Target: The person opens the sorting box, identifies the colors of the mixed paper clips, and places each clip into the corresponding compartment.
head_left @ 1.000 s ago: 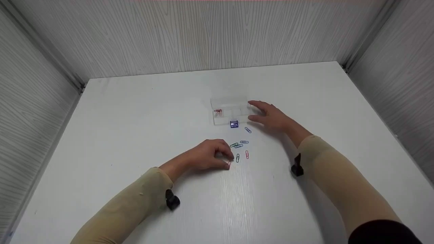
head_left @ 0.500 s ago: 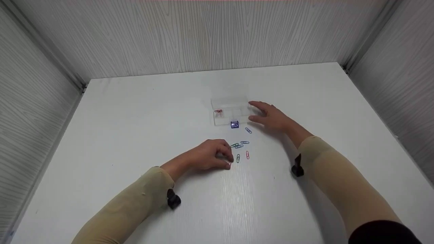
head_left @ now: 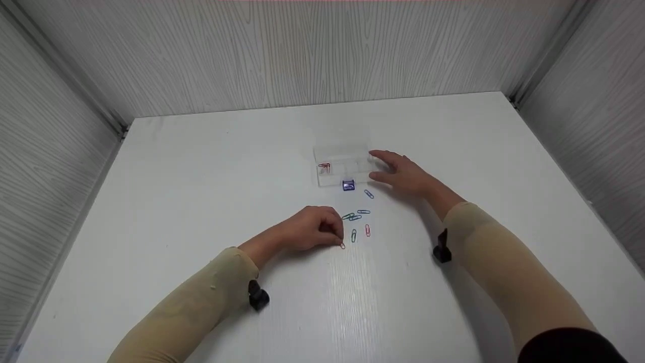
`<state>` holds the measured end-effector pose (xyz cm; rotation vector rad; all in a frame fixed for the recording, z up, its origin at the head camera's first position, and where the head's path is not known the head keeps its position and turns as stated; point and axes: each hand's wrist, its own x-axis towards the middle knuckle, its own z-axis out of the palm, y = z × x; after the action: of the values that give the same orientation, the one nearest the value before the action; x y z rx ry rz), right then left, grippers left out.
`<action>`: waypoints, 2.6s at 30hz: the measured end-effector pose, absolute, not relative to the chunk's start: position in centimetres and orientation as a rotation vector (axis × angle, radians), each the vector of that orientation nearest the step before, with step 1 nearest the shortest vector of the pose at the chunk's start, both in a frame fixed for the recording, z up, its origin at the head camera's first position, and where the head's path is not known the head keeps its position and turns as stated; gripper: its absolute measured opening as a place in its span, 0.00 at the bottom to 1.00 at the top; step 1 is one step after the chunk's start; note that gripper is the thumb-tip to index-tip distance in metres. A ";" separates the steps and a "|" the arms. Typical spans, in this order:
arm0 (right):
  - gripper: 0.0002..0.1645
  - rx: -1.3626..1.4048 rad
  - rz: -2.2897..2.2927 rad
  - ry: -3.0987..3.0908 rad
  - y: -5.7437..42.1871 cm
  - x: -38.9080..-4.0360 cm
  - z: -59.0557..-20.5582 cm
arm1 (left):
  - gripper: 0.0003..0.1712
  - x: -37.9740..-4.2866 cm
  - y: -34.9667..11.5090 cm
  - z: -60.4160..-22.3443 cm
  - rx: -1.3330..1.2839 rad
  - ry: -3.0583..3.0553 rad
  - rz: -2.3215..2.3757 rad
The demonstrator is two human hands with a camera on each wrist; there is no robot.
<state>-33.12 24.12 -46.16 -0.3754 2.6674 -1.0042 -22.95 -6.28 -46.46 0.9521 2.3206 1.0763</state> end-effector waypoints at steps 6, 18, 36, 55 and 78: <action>0.44 -0.372 -1.006 2.660 24.1 -33.1 -46.1 | 0.04 -22.9 -6.2 -46.5 0.960 2.340 1.059; 0.45 -0.372 -1.000 2.662 24.2 -33.2 -46.2 | 0.02 -22.9 -6.2 -46.2 0.992 2.316 1.045; 0.45 -0.341 -0.977 2.676 24.1 -32.9 -46.1 | 0.02 -23.1 -6.3 -45.8 1.022 2.282 0.970; 0.43 -0.340 -0.981 2.672 24.2 -32.9 -45.9 | 0.03 -23.7 -6.1 -45.9 0.876 2.337 1.175; 0.44 -0.340 -1.013 2.652 23.7 -33.2 -46.4 | 0.10 -31.1 -6.2 -42.7 0.536 2.798 1.470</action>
<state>-33.17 23.73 -46.38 -0.3398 2.6516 -1.0129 -31.07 -6.23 -42.68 0.5361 2.7980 1.4696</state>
